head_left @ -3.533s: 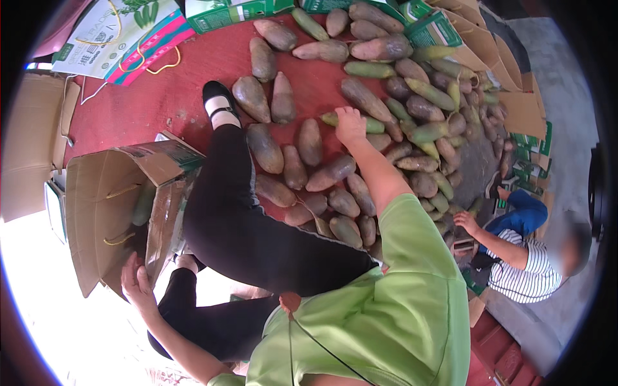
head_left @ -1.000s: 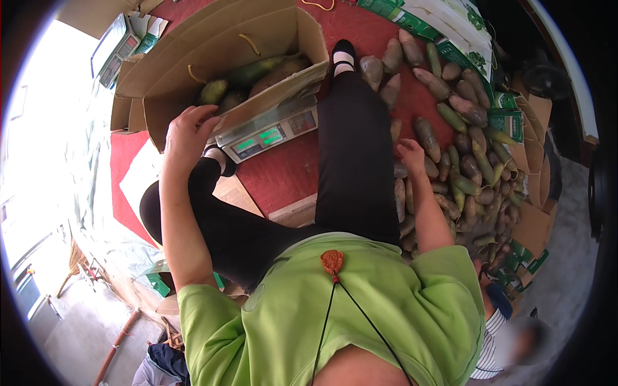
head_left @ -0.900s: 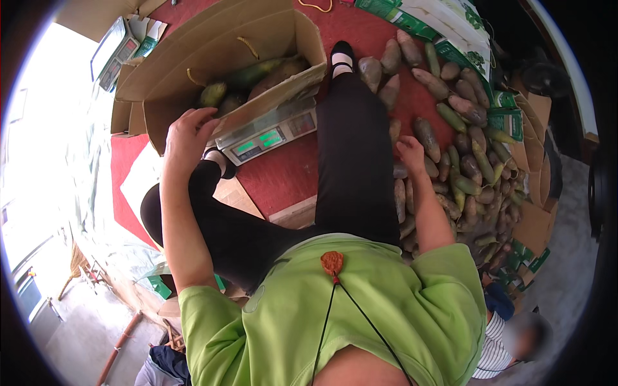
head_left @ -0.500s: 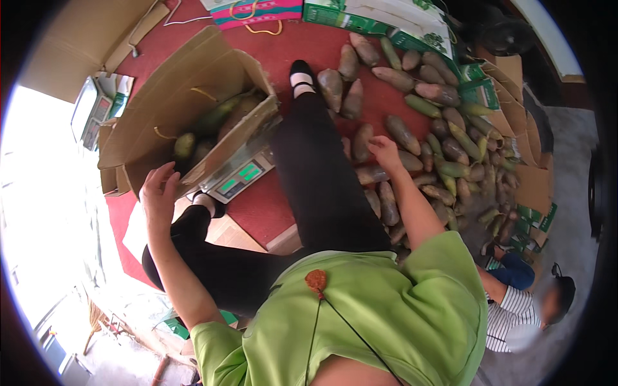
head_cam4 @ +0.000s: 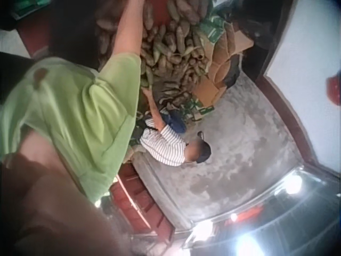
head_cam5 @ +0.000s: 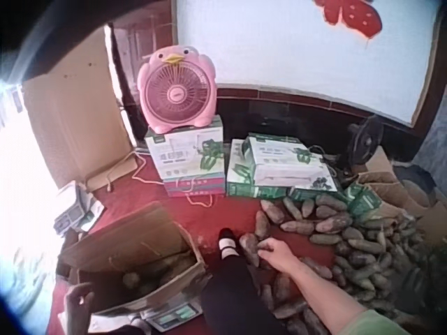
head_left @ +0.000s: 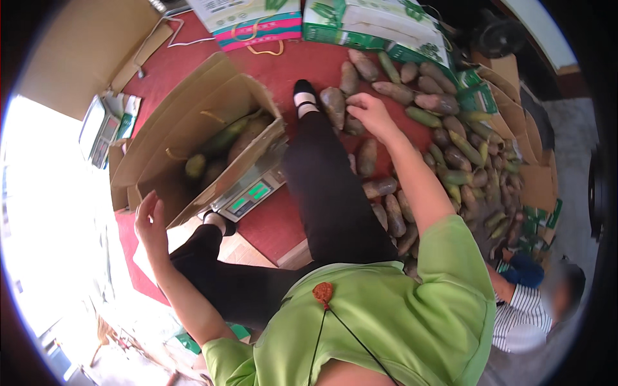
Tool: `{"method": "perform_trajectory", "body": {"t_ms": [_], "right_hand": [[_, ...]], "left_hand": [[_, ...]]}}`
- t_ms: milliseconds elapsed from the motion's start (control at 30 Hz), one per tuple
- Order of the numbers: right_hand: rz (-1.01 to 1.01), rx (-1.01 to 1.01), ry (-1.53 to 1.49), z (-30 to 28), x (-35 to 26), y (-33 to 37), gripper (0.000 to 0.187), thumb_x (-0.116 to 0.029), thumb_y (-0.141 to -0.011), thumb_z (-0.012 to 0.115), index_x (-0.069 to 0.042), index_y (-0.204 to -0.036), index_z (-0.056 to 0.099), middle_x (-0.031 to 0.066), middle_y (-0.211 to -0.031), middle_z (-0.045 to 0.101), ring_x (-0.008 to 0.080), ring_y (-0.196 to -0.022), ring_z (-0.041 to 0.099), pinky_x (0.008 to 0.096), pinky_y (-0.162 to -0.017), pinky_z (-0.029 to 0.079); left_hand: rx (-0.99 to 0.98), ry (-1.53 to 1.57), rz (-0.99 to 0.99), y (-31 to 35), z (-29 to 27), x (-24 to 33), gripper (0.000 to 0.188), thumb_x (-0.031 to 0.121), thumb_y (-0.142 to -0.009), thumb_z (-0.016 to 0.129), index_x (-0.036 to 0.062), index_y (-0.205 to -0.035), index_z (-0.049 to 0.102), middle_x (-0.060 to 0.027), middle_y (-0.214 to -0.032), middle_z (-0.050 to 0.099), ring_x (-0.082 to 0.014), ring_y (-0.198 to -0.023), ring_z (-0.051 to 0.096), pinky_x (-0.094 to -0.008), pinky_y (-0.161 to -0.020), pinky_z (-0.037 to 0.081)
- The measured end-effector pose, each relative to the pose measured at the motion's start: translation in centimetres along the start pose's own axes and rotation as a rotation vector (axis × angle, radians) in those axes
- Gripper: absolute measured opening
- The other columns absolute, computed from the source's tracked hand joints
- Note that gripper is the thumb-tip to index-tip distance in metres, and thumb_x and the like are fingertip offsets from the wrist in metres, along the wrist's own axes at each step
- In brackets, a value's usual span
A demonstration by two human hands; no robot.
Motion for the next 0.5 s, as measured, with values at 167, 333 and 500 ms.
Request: {"method": "perform_trajectory", "body": {"t_ms": [167,333,500], "right_hand": [[0.176,0.045,0.242,-1.5,3.0,2.0,0.023,-0.015,-0.078,0.064,-0.003,-0.098,0.064,0.0136,-0.090,0.066,0.0256,-0.087,0.064,0.0339,-0.078,0.049],[0.385,0.114,0.350,-3.8,12.7,10.0,0.022,-0.016,-0.075,0.064,-0.006,-0.095,0.066,0.0155,-0.094,0.066,0.0308,-0.092,0.062,0.0388,-0.081,0.049],[0.537,0.016,0.644,-5.8,19.3,20.9,0.022,-0.016,-0.073,0.066,-0.004,-0.091,0.066,0.0154,-0.081,0.066,0.0306,-0.082,0.064,0.0383,-0.073,0.050]], "left_hand": [[-0.176,0.029,0.078,0.3,1.3,0.6,0.027,0.008,-0.087,0.059,0.0026,-0.113,0.062,-0.0098,-0.110,0.062,-0.0175,-0.100,0.060,-0.0291,-0.087,0.046],[-0.276,-0.050,0.074,0.3,2.5,2.1,0.028,0.007,-0.087,0.058,0.0022,-0.114,0.061,-0.0097,-0.109,0.061,-0.0183,-0.100,0.059,-0.0301,-0.088,0.046],[-0.355,-0.125,0.095,0.4,3.4,2.3,0.028,0.011,-0.090,0.056,0.0017,-0.115,0.060,-0.0118,-0.109,0.062,-0.0203,-0.101,0.059,-0.0311,-0.089,0.045]]}}
Point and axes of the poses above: each hand's wrist, its own y-axis away from the middle knuckle, its own z-axis out of the palm, x = y × z, the point moved 1 cm from there along -y, towards the middle knuckle
